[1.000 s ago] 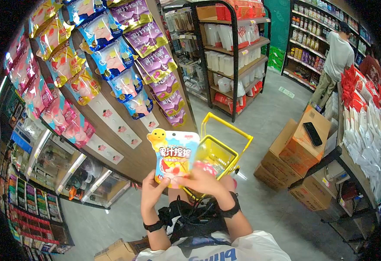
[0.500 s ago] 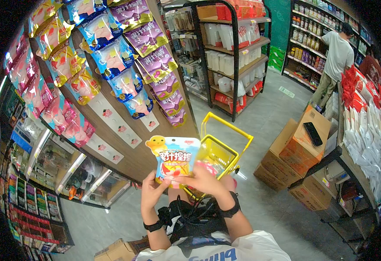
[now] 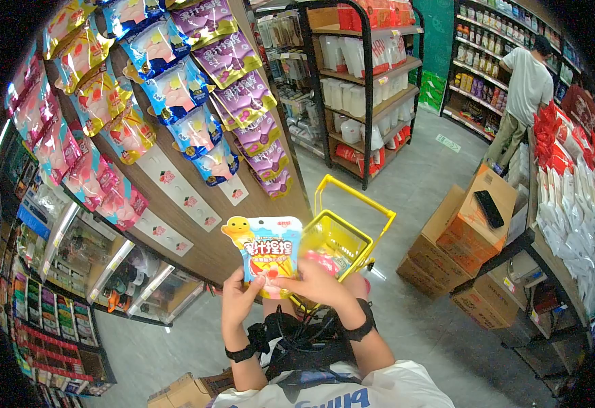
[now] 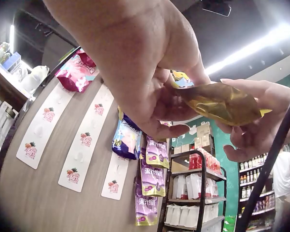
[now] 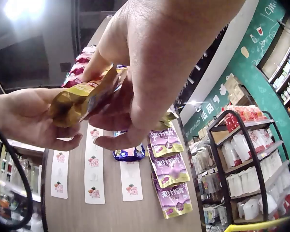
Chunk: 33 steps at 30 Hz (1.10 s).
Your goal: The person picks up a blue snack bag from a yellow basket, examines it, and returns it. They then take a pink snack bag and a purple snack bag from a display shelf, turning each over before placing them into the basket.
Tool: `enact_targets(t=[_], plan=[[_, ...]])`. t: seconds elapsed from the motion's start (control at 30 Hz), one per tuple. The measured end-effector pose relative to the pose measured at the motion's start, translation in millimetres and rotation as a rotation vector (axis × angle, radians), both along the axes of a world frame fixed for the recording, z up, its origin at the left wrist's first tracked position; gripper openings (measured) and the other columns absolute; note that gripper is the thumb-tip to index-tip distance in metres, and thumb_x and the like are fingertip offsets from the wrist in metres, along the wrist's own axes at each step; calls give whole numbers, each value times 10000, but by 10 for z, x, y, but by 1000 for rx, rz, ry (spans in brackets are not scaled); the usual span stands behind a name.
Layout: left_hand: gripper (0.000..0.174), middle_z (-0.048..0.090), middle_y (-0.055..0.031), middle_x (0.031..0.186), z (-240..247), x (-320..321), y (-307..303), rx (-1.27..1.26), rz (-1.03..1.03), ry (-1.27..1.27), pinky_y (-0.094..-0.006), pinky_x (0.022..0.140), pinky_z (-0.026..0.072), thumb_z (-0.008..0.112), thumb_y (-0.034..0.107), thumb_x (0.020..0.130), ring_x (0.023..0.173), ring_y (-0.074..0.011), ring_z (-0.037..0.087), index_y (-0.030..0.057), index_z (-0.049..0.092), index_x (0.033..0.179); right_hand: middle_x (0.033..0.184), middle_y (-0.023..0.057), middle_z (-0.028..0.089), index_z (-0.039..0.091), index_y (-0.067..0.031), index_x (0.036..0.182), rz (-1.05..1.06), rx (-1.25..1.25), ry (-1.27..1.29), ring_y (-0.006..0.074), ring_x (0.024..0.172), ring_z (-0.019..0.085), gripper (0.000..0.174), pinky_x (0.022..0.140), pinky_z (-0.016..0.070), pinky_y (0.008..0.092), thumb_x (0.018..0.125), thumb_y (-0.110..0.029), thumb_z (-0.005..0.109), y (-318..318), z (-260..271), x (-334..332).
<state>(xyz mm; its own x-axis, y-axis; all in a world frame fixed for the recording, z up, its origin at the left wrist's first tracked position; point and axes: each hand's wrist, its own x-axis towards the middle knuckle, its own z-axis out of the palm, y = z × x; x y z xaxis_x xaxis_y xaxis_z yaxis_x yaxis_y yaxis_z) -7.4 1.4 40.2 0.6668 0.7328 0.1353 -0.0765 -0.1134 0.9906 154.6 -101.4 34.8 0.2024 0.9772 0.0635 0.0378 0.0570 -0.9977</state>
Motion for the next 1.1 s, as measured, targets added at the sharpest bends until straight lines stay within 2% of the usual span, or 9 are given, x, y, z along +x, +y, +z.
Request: enact_targets(t=[0.1, 0.27, 0.37, 0.47, 0.57, 0.67, 0.77, 0.87, 1.1], plan=[[269, 631, -18, 869, -36, 24, -13, -22, -29, -84, -231, 715, 457, 678, 134, 822, 771, -60, 536, -42, 585, 1002, 1056, 43, 616, 555, 3, 1130, 17, -13, -22, 103, 924, 558, 375, 824, 457, 274, 832, -189, 675, -7, 10, 18], [289, 639, -28, 883, 23, -21, 8, 21, 4, 49, -235, 724, 459, 701, 138, 799, 786, -62, 545, -33, 595, 1005, 1060, 51, 610, 550, 9, 1131, 44, -59, -121, 109, 946, 551, 376, 830, 452, 277, 843, -204, 664, 21, 28, -3], [317, 631, -46, 961, -47, -78, 77, 46, -21, 110, -240, 759, 463, 680, 112, 812, 843, -75, 553, -38, 576, 1071, 932, 108, 653, 585, 20, 1079, -22, 111, -159, 167, 786, 604, 394, 700, 474, 303, 852, -298, 636, 58, -127, -22], [324, 628, -49, 1000, -137, -82, 122, 69, -56, 118, -245, 779, 465, 669, 105, 822, 869, -81, 557, -37, 570, 1096, 985, 117, 645, 582, 19, 1088, -83, 218, -77, 175, 819, 606, 392, 734, 474, 307, 853, -289, 636, 79, -130, -49], [307, 638, -40, 950, -62, -44, 67, 78, -67, 71, -244, 774, 456, 680, 116, 815, 854, -73, 549, -38, 585, 1063, 1030, 51, 631, 578, -10, 1112, -63, 43, -8, 118, 911, 568, 324, 806, 460, 280, 847, -179, 659, 20, 13, -31], [300, 641, -41, 945, -59, -10, 27, 58, -64, 24, -246, 784, 448, 683, 116, 813, 857, -71, 543, -42, 588, 1049, 1013, 46, 643, 594, -20, 1099, -54, -24, 118, 119, 892, 578, 314, 800, 464, 281, 834, -168, 672, -16, 171, -35], [286, 644, -45, 950, -14, -4, 16, 48, -40, 29, -247, 780, 450, 682, 107, 812, 853, -73, 546, -41, 591, 1038, 969, 110, 656, 598, -1, 1080, -61, 97, -90, 176, 831, 611, 359, 748, 473, 314, 842, -265, 650, 30, -11, -30], [270, 643, -46, 958, -96, -23, 59, 45, -23, 36, -250, 756, 466, 677, 85, 809, 841, -83, 561, -32, 592, 1037, 935, 120, 660, 607, 2, 1058, -66, 123, -135, 185, 820, 611, 367, 736, 475, 320, 830, -281, 661, 64, -56, -32], [246, 654, -52, 908, -45, -16, 47, 76, 63, 73, -248, 745, 463, 700, 51, 769, 808, -80, 561, -46, 607, 974, 959, 156, 645, 572, 11, 1098, 17, 101, -217, 232, 859, 616, 441, 759, 475, 341, 799, -294, 683, 66, -87, 1]])
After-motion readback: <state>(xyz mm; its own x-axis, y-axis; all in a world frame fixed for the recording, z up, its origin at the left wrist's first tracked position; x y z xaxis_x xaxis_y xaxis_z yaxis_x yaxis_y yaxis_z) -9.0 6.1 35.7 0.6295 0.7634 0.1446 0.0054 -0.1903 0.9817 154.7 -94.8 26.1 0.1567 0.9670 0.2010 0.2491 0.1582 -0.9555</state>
